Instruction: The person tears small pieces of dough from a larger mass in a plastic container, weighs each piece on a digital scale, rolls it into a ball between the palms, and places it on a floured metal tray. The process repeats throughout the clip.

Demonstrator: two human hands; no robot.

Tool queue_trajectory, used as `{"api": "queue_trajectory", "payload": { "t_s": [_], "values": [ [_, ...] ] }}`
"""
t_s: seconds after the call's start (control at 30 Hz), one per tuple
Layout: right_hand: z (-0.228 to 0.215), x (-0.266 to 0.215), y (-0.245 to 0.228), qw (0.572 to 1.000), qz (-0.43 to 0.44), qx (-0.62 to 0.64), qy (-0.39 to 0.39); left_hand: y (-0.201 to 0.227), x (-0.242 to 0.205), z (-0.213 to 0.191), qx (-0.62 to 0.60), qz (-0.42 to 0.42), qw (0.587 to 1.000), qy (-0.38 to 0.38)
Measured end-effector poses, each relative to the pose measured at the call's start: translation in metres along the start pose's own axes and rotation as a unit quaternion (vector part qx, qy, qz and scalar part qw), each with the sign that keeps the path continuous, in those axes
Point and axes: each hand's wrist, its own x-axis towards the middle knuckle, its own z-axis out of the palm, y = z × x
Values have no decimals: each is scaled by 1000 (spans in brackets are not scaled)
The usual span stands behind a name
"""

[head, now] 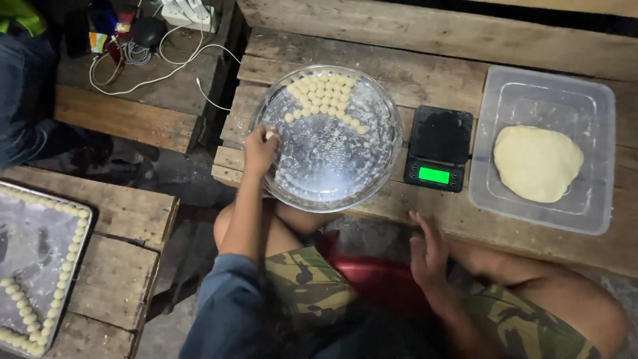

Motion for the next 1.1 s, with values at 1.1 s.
{"api": "queue_trajectory", "payload": {
  "t_s": [1.1],
  "values": [
    [17,-6,13,999,3,-38,-17,44,12,14,206,175,962,42]
  ]
}}
